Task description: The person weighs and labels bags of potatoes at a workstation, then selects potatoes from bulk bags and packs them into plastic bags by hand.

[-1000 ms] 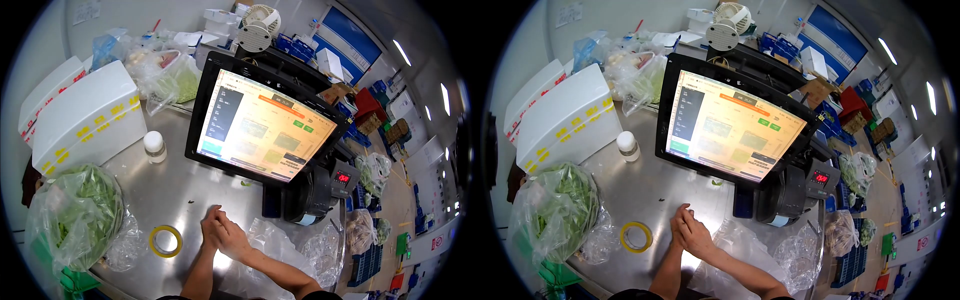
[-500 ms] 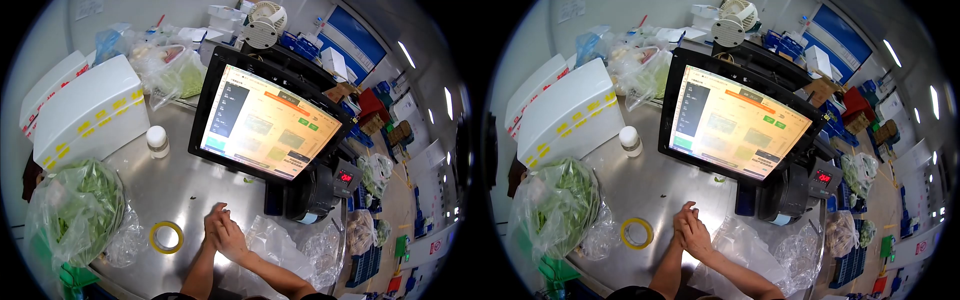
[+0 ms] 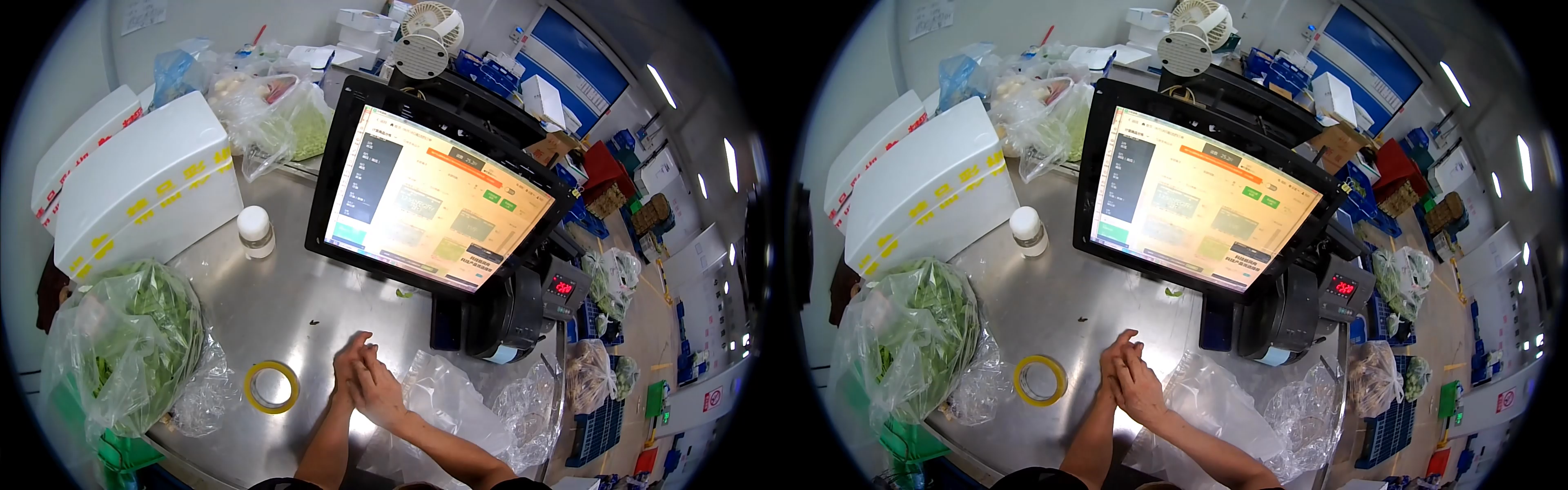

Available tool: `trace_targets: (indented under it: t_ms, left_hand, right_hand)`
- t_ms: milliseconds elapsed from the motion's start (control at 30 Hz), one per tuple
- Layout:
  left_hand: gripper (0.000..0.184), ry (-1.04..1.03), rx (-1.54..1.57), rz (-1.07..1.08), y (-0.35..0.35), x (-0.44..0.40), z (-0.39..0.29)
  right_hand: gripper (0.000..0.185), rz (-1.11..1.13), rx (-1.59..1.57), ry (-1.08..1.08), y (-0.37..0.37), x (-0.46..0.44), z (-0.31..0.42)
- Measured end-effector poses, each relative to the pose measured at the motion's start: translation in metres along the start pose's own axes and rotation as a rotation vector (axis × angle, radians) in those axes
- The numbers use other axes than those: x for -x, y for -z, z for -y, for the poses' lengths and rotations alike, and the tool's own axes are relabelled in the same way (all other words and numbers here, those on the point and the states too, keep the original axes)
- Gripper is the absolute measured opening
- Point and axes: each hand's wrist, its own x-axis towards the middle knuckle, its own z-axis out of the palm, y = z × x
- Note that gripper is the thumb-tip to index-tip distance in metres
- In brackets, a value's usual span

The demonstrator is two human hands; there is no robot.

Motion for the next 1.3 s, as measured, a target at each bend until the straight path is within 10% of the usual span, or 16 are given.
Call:
trace_targets:
  t_ms: [900,1067,1167,1300]
  left_hand:
    - [0.026,-0.034,-0.093,-0.045,-0.008,-0.001,0.003]
    - [0.024,0.227,0.484,-0.006,-0.005,-0.003,0.003]
    - [0.022,-0.110,-0.073,-0.179,-0.007,-0.001,-0.002]
    - [0.022,-0.114,-0.058,-0.227,-0.008,-0.001,-0.007]
  right_hand:
    - [0.049,0.024,-0.028,-0.026,0.005,0.007,0.002]
    - [0.046,0.174,-0.229,-0.186,0.036,-0.003,0.001]
    - [0.045,0.130,-0.246,-0.249,0.071,0.001,-0.004]
    - [0.039,-0.067,-0.084,-0.156,0.125,0.024,-0.019]
